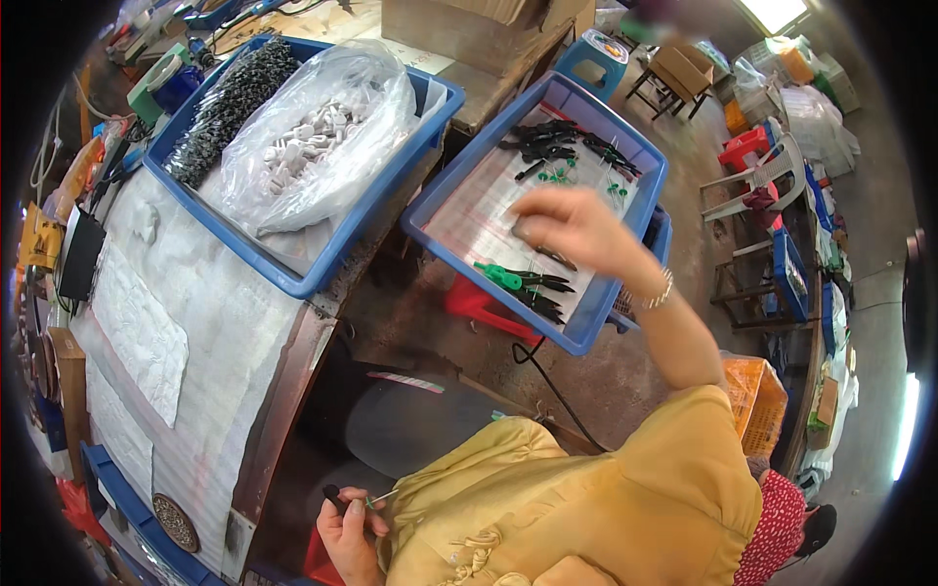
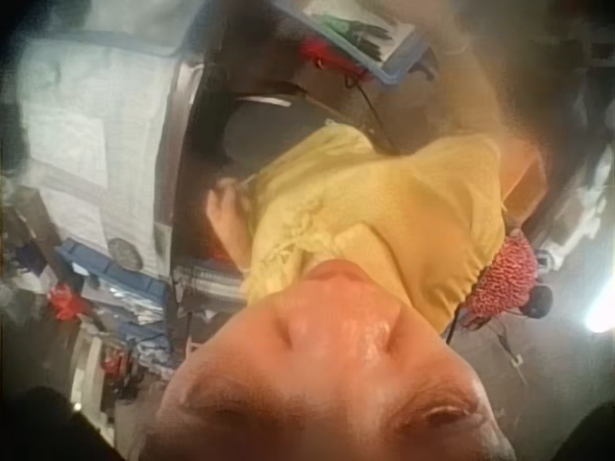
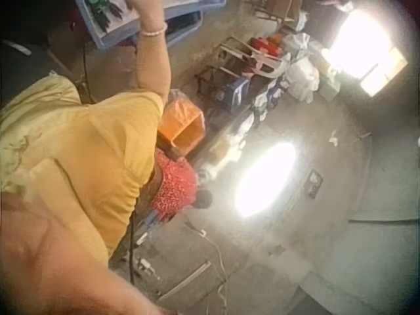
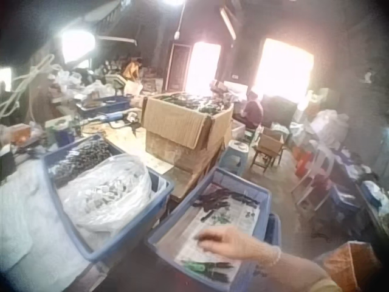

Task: Assembling small green and black plastic components by hand at a factory workbench.

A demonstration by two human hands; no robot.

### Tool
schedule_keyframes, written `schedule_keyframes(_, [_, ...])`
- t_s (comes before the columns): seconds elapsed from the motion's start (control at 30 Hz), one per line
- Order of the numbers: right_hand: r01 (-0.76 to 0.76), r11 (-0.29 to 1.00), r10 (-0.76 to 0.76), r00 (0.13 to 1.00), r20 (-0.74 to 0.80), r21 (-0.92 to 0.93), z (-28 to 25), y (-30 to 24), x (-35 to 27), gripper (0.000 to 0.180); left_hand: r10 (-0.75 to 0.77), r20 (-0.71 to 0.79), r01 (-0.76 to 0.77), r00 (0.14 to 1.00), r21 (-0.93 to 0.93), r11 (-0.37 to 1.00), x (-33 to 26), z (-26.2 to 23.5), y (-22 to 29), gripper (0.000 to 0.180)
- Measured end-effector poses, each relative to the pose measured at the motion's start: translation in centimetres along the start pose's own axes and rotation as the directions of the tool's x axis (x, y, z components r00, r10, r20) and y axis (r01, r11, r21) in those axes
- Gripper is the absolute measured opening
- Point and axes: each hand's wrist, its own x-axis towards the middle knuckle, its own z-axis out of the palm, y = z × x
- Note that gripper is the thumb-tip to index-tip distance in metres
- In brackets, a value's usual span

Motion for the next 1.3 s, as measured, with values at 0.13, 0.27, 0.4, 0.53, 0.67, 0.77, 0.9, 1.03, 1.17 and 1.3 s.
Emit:
schedule_keyframes(0.13, [-0.082, 0.952, -0.006, 0.959, -0.282, -0.296, -6.9, 6.6, 2.2, 0.018, -0.004, 0.071, 0.01, 0.997, -0.072, 0.997, 0.9, 0.0, -0.3, 0.009])
schedule_keyframes(0.27, [0.023, 0.799, -0.094, 0.992, -0.087, -0.6, -5.6, 10.5, 4.6, 0.019, -0.019, 0.109, 0.028, 0.994, -0.075, 0.997, 1.1, 0.5, 0.0, 0.009])
schedule_keyframes(0.4, [0.124, 0.552, -0.052, 0.992, 0.115, -0.825, -4.2, 12.9, 7.3, 0.017, -0.002, 0.129, 0.015, 0.992, -0.105, 0.994, 0.9, 0.8, -0.2, 0.008])
schedule_keyframes(0.53, [0.158, 0.494, -0.077, 0.987, 0.138, -0.855, -3.3, 13.7, 9.0, 0.017, -0.004, 0.078, 0.012, 0.997, -0.106, 0.994, -0.1, 0.4, -0.4, 0.007])
schedule_keyframes(0.67, [0.034, 0.817, -0.286, 0.891, -0.354, -0.575, -5.1, 8.1, 8.1, 0.021, -0.006, 0.114, 0.024, 0.993, -0.158, 0.987, -0.1, -0.7, -1.2, 0.009])
schedule_keyframes(0.77, [0.062, 0.987, 0.029, 0.842, -0.539, 0.151, -6.2, 3.6, 5.3, 0.019, 0.0, 0.163, 0.031, 0.987, -0.185, 0.982, 0.7, -0.9, -1.3, 0.013])
schedule_keyframes(0.9, [0.037, 0.935, 0.029, 0.983, -0.181, 0.353, -0.1, -5.3, 0.4, 0.02, -0.011, 0.206, 0.069, 0.979, -0.277, 0.959, 0.9, -0.6, -0.9, 0.017])
schedule_keyframes(1.03, [-0.049, 0.859, -0.058, 0.98, 0.191, 0.51, 8.0, -9.4, -3.0, 0.014, 0.033, 0.23, 0.034, 0.973, -0.283, 0.958, 1.1, -1.1, -1.2, 0.019])
schedule_keyframes(1.17, [-0.458, 0.388, -0.023, 0.862, 0.506, 0.8, 16.4, -11.8, -4.5, 0.011, 0.133, 0.195, -0.033, 0.972, -0.443, 0.896, 0.1, -1.9, -1.8, 0.017])
schedule_keyframes(1.3, [-0.658, 0.443, -0.104, 0.637, 0.764, 0.609, 22.2, -13.5, -4.9, 0.014, 0.198, 0.085, -0.124, 0.977, -0.53, 0.839, -2.4, -4.0, -2.8, 0.015])
